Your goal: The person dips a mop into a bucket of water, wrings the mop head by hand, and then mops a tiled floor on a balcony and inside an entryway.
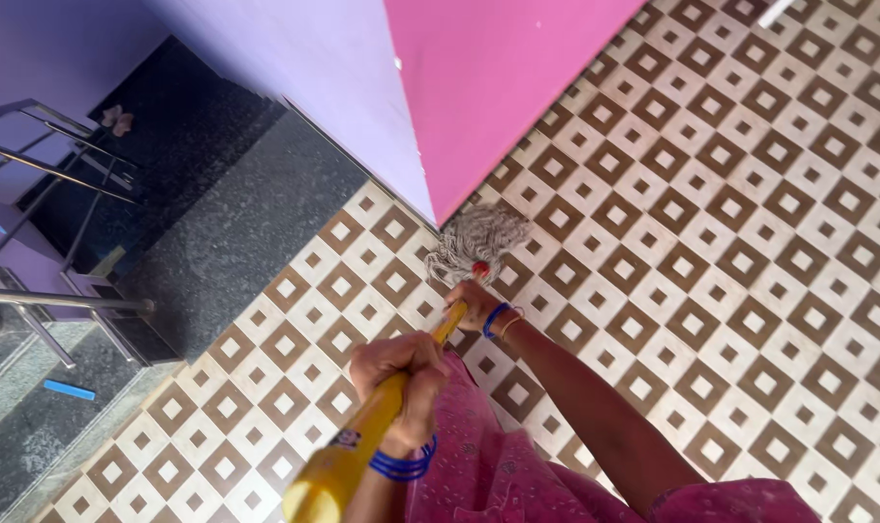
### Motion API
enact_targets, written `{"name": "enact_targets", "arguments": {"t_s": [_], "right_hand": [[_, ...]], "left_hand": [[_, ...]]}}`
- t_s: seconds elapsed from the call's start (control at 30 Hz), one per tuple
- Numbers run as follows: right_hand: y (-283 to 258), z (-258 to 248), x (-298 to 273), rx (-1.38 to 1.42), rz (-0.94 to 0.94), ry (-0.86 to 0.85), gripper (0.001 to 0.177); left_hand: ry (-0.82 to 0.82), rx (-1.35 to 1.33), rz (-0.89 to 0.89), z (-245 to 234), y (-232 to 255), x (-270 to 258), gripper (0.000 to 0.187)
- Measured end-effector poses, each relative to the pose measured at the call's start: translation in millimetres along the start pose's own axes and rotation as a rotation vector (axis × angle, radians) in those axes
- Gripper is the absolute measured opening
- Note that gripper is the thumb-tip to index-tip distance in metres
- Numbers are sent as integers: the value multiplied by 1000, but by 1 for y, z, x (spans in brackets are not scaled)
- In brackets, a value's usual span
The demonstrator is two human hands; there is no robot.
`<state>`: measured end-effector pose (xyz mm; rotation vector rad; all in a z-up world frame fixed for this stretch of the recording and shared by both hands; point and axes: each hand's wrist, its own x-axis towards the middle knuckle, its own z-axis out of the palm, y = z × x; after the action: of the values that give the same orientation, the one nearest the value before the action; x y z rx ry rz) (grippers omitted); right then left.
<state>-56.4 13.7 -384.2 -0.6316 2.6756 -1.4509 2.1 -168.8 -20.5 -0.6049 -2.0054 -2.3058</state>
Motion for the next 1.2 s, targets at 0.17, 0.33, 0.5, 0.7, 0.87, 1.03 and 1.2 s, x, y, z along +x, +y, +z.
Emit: {"name": "enact_targets", "arguments": {"t_s": [0.17, 0.33, 0.5, 0.7, 0.87, 1.03, 1.2], "right_hand": [[12, -24, -96, 10, 168, 110, 23], [-5, -30, -213, 16, 459, 519, 26], [-26, -27, -334, -235, 617, 613, 22], [-58, -3, -471, -265, 889, 742, 25], [-83, 34, -473, -262, 946, 874, 30], [-79, 71, -393, -245, 873, 935, 34], [-84, 92, -285, -186, 746, 978, 33]], "left_hand": [[-102, -274, 58, 45, -19, -50, 21], [-317, -377, 3, 84, -28, -92, 18], [-526, -486, -166, 120, -43, -141, 21], [-849, -517, -348, 165, -94, -210, 20], [-1001, -507, -383, 139, -108, -221, 25], [-920, -468, -162, 64, -76, -185, 30], [-785, -548, 44, -2, -16, -138, 35]]}}
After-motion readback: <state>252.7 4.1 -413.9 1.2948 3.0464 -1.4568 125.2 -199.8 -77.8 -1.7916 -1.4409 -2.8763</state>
